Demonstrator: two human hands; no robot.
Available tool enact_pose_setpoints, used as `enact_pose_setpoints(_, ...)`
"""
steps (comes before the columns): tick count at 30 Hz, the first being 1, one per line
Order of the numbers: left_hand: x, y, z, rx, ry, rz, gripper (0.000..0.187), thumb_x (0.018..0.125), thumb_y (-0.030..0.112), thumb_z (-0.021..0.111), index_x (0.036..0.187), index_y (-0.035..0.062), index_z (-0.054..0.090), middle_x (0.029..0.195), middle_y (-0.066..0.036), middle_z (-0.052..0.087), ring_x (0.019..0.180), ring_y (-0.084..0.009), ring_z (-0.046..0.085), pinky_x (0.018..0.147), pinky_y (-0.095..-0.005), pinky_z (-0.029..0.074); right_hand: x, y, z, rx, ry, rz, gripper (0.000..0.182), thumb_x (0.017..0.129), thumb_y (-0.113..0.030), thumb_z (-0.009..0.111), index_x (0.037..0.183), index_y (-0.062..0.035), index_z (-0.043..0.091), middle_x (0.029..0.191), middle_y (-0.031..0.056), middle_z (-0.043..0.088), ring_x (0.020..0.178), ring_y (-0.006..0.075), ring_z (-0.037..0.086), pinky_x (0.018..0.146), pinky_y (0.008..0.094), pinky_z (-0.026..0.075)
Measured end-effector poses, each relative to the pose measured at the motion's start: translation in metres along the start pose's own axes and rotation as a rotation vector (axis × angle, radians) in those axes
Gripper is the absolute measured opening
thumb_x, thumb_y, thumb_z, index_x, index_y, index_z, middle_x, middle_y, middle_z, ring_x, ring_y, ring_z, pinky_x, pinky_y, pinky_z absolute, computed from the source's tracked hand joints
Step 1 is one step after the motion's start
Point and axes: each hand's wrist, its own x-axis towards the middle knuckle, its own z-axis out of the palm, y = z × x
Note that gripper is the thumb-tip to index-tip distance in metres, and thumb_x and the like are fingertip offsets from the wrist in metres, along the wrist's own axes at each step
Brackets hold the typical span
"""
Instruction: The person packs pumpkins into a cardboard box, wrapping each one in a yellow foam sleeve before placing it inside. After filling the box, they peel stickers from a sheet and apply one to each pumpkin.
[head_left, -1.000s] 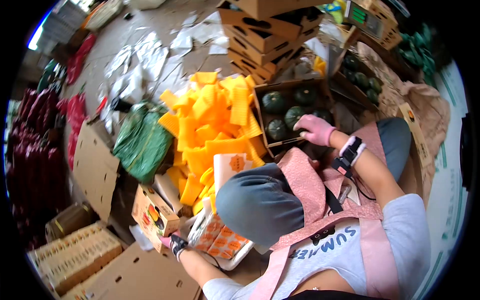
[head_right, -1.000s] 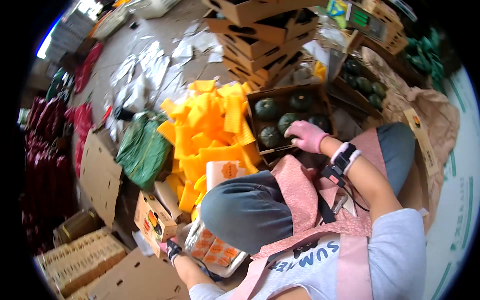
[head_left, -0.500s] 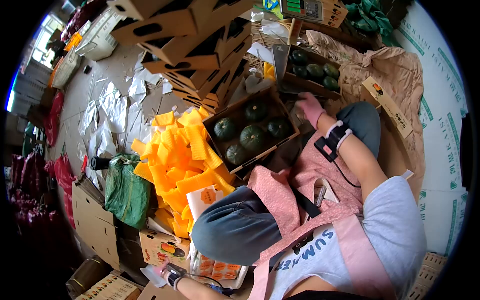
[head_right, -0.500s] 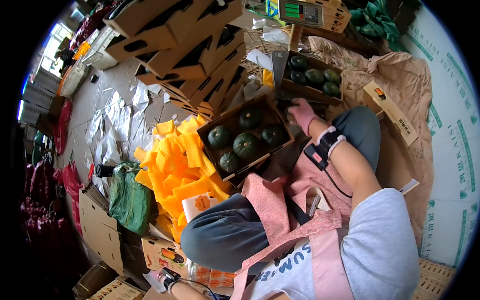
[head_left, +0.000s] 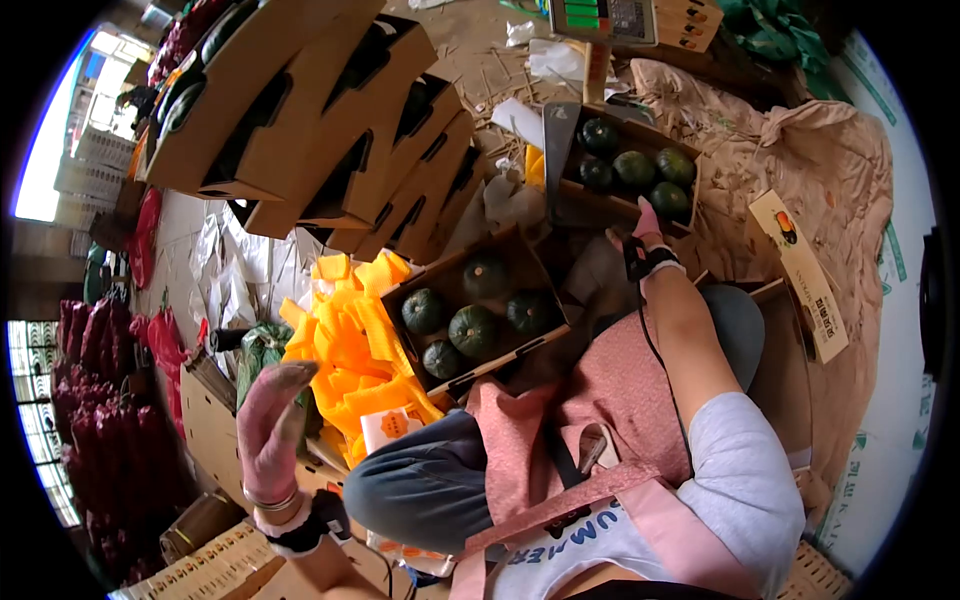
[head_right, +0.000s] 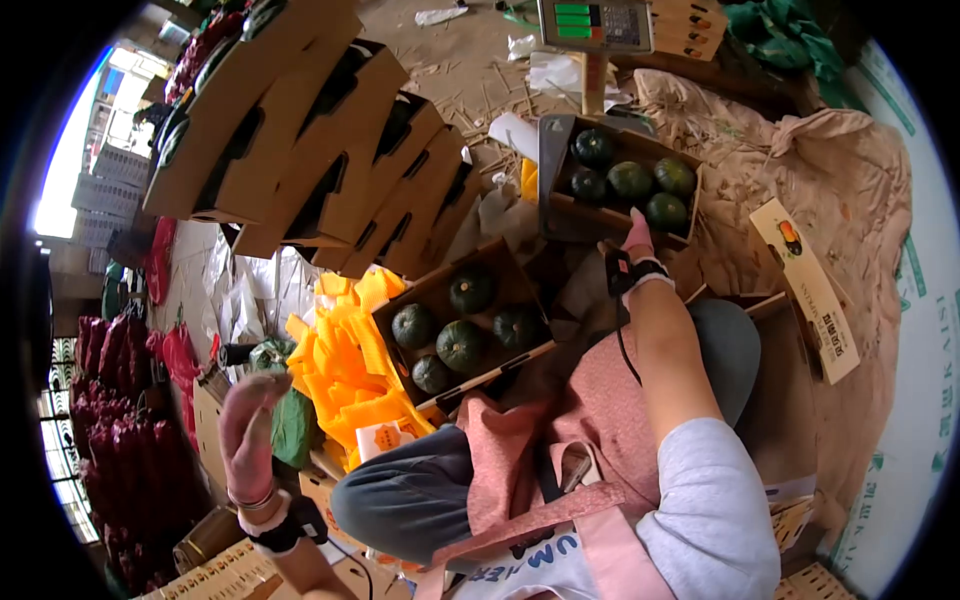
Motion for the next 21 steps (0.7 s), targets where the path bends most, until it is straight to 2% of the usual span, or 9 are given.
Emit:
enact_pose_setpoints(2,0.039,0.047,0.056,-0.322,-0.025,0.28,0.021,0.092,0.024,0.052,0.103,0.006,0.056,0.093,-0.009,0.059,0.093,-0.0262,0.057,0.094,-0.0496,0.04,0.038,0.0,-0.001,-0.088,-0.051,0.017,0.059,0.075,-0.046,0.066,0.122,-0.0199,0.042,0.127,0.0142,0.038,0.105,0.032,0.045,0.083,0.0499,0.047)
enact_pose_setpoints(4,0.078,0.067,0.089,-0.657,-0.356,0.461,0.028,0.093,0.035,0.052,0.088,0.0074,0.054,0.087,-0.009,0.056,0.096,-0.0274,0.056,0.096,-0.0553,0.037,0.08,0.002,-0.003,-0.153,-0.061,0.045,0.057,0.076,-0.049,0.063,0.122,-0.0222,0.042,0.128,0.01,0.039,0.107,0.0319,0.044,0.084,0.0497,0.047)
enact_pose_setpoints(6,0.104,0.076,0.118,-0.876,-0.588,0.56,0.027,0.092,0.034,0.051,0.088,0.0077,0.054,0.087,-0.009,0.056,0.096,-0.0273,0.056,0.095,-0.0553,0.037,0.038,0.006,0.018,-0.138,0.023,0.058,0.053,0.077,-0.048,0.062,0.12,-0.0218,0.045,0.125,0.0095,0.041,0.107,0.0315,0.044,0.083,0.0498,0.047)
enact_pose_setpoints(8,0.115,0.08,0.14,-1.006,-0.734,0.616,0.026,0.092,0.034,0.051,0.088,0.008,0.054,0.087,-0.009,0.057,0.095,-0.0272,0.056,0.095,-0.0553,0.037,0.041,0.005,0.015,-0.138,0.024,0.074,0.05,0.076,-0.045,0.061,0.117,-0.0206,0.047,0.123,0.0092,0.044,0.106,0.031,0.045,0.084,0.0496,0.046)
enact_pose_setpoints(16,0.108,0.088,0.161,-1.119,-0.83,0.718,0.024,0.092,0.032,0.051,0.087,0.0092,0.055,0.087,-0.009,0.058,0.093,-0.0266,0.057,0.094,-0.0553,0.038,0.057,0.001,-0.043,-0.02,0.021,0.084,0.036,0.076,-0.034,0.059,0.106,-0.0156,0.055,0.113,0.008,0.053,0.103,0.0292,0.048,0.086,0.0488,0.043)
enact_pose_setpoints(21,0.089,0.091,0.154,-1.125,-0.799,0.765,0.022,0.092,0.031,0.051,0.087,0.0099,0.056,0.087,-0.009,0.058,0.091,-0.0262,0.057,0.093,-0.0553,0.038,0.064,0.01,-0.066,0.108,-0.071,-0.037,0.028,0.075,-0.027,0.058,0.1,-0.0125,0.06,0.107,0.0073,0.058,0.101,0.0281,0.049,0.087,0.0484,0.042)
